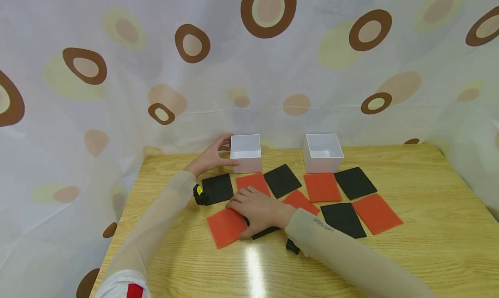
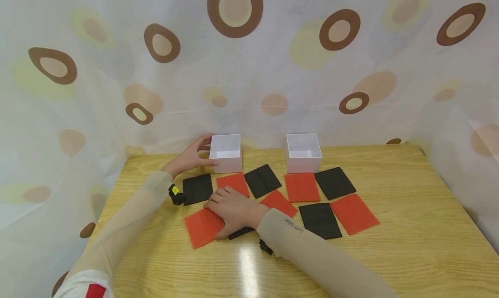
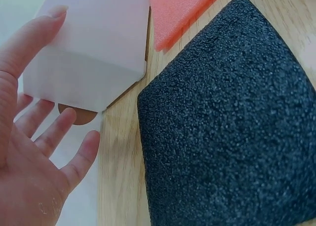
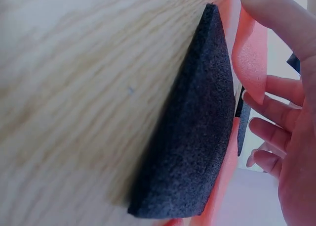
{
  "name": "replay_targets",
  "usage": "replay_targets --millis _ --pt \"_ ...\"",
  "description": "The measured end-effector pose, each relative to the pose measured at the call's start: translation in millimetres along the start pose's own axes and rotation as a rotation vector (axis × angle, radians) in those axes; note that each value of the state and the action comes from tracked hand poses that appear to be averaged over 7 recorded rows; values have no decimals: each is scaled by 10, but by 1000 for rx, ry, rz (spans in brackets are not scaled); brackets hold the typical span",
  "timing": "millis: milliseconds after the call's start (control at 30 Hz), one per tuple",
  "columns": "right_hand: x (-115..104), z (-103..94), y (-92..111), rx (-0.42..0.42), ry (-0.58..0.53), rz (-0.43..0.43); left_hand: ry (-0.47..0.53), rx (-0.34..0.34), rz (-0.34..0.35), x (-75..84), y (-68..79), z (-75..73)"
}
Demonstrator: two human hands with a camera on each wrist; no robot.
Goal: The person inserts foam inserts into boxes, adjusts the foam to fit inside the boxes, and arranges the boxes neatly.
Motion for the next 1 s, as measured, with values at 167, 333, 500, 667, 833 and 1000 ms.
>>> replay_targets --millis 167,333,500,667,833,1000 --pt "-26 -35 41 11 12 -21 4 -7 11 -21 -13 2" --pt "-22 -115 109 26 -8 -24 12 -6 8 -41 -18 11" --pt "36 -201 220 63 -5 -19 15 -4 7 -36 -12 12" --pt "112 -291 337 87 -12 18 29 -11 14 -34 -4 5" --pt "195 -363 429 102 -41 53 34 -11 13 -28 -2 6" --pt "278 -465 508 122 -67 84 30 -8 4 -10 5 15"
Point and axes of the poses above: each hand's wrist, its own y-axis away from the middle knuckle, its own z-axis out of the palm, x = y × z, the point moved 1 cm from there along -y, towards the middle knuckle, and after that the axes turned 11 degrees about -y, right-handed, at the moved point
